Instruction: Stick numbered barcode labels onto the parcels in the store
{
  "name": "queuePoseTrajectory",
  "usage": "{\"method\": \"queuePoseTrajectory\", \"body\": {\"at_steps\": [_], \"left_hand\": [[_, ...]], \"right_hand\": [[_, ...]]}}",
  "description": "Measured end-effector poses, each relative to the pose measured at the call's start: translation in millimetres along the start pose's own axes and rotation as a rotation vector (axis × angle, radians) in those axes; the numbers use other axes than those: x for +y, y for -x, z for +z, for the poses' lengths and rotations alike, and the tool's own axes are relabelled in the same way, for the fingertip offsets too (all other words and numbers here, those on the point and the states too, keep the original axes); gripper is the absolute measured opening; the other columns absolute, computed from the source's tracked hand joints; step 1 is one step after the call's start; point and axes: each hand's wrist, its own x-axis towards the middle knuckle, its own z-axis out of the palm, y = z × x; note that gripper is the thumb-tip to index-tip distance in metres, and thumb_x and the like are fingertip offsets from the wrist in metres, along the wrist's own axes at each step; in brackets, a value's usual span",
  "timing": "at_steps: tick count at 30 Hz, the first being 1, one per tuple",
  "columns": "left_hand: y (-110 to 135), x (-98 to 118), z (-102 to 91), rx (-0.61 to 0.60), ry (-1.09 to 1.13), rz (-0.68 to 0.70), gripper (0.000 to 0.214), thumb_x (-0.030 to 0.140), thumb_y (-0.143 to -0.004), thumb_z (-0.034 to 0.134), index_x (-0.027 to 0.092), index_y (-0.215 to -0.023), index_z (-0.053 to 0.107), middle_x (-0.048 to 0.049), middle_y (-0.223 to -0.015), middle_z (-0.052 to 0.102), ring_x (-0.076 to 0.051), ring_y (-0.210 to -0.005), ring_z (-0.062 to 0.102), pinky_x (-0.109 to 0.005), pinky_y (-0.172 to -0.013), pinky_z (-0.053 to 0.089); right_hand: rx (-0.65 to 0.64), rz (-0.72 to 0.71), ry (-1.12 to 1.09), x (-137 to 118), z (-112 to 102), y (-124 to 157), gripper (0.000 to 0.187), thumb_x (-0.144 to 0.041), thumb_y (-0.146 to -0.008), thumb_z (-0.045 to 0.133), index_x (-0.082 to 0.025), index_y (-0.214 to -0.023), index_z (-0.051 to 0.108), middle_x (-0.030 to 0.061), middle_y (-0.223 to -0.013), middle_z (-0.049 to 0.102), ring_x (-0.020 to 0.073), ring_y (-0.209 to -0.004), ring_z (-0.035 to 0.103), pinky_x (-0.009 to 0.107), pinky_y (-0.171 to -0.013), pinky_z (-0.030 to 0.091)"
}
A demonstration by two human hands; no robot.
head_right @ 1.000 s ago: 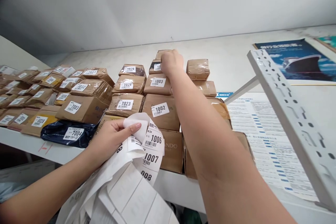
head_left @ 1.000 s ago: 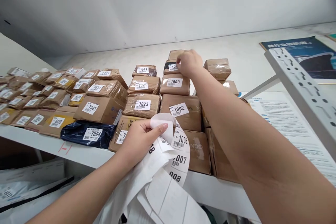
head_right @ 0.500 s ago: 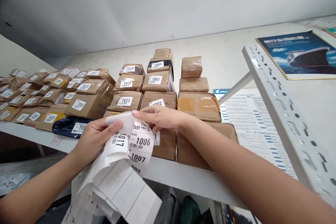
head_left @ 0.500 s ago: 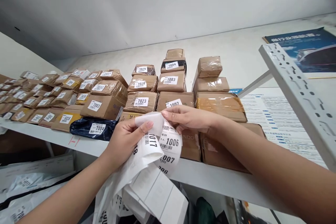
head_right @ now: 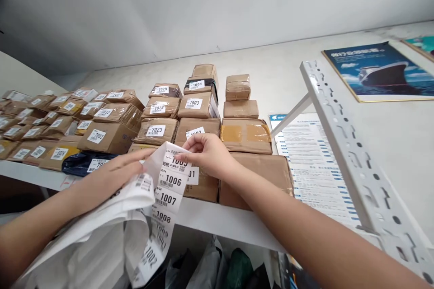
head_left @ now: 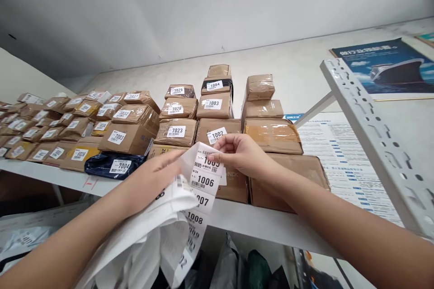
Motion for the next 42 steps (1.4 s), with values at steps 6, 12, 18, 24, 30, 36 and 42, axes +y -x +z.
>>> {"method": "queuePoseTrajectory", "body": {"at_steps": [6, 12, 18, 24, 30, 36, 42], "left_hand": [[-11.8, 19.1, 13.1, -0.12, -0.001, 0.0, 0.03, 0.047, -0.07, 0.065, 0.018, -0.077, 0.071, 0.0039, -0.049, 0.051, -0.01, -0.042, 0.039, -0.022, -0.043, 0.025], [-16.0, 15.0, 22.3, -0.142, 0.234, -0.024, 0.038, 0.052, -0.07, 0.064, 0.017, -0.084, 0.07, -0.0006, -0.068, 0.065, -0.013, -0.056, 0.051, -0.022, -0.051, 0.036], [-22.6, 11.6, 30.6, 0.054, 0.171, 0.008, 0.035, 0.05, -0.078, 0.056, 0.016, -0.078, 0.066, 0.0018, -0.063, 0.058, -0.011, -0.055, 0.045, -0.022, -0.051, 0.033], [-30.4, 7.2, 34.4, 0.19, 0.343, -0.015, 0.04, 0.056, -0.072, 0.062, 0.016, -0.072, 0.065, 0.0016, -0.061, 0.059, -0.012, -0.057, 0.048, -0.023, -0.053, 0.036], [-26.6, -6.1, 36.3, -0.022, 0.535, -0.197, 0.036, 0.045, -0.058, 0.078, 0.015, -0.076, 0.071, -0.0067, -0.079, 0.072, -0.017, -0.064, 0.06, -0.026, -0.059, 0.045], [-18.0, -37.1, 42.3, -0.178, 0.532, -0.232, 0.027, 0.04, -0.054, 0.08, 0.016, -0.057, 0.069, -0.0048, -0.062, 0.071, -0.015, -0.054, 0.058, -0.024, -0.053, 0.041], [-17.4, -57.2, 43.0, -0.158, 0.667, -0.224, 0.028, 0.043, -0.058, 0.079, 0.017, -0.067, 0.074, -0.005, -0.065, 0.071, -0.016, -0.06, 0.06, -0.026, -0.06, 0.044]], "right_hand": [[-0.049, -0.098, 0.082, -6.5, 4.2, 1.2, 0.036, -0.05, -0.067, 0.071, -0.016, -0.06, 0.062, -0.0067, -0.046, 0.047, 0.0051, -0.041, 0.036, 0.023, -0.041, 0.025], [0.047, -0.141, 0.047, -3.6, 0.3, 3.5, 0.034, -0.037, -0.054, 0.083, -0.017, -0.078, 0.068, -0.0001, -0.064, 0.064, 0.0114, -0.056, 0.055, 0.027, -0.052, 0.043], [0.211, -0.186, -0.065, -1.8, 7.9, -0.9, 0.023, -0.035, -0.065, 0.075, -0.019, -0.078, 0.067, 0.0032, -0.072, 0.07, 0.0145, -0.062, 0.062, 0.027, -0.052, 0.049], [0.411, -0.469, 0.258, -8.7, 12.1, -18.4, 0.005, -0.019, -0.075, 0.066, -0.021, -0.075, 0.071, 0.0033, -0.084, 0.073, 0.0161, -0.078, 0.065, 0.033, -0.076, 0.053], [0.336, -0.608, 0.534, -18.9, 7.1, -50.9, 0.016, -0.011, -0.075, 0.062, -0.022, -0.071, 0.072, 0.0011, -0.08, 0.073, 0.0153, -0.075, 0.065, 0.032, -0.074, 0.052], [0.784, -0.621, 0.558, -50.9, -39.6, -125.6, 0.017, -0.011, -0.08, 0.056, -0.015, -0.089, 0.07, 0.0063, -0.087, 0.069, 0.0184, -0.083, 0.062, 0.032, -0.08, 0.048], [0.944, -0.437, 0.755, -70.4, -86.6, -204.2, 0.026, -0.005, -0.081, 0.045, -0.015, -0.088, 0.067, 0.0077, -0.089, 0.064, 0.02, -0.087, 0.058, 0.033, -0.082, 0.044]]}}
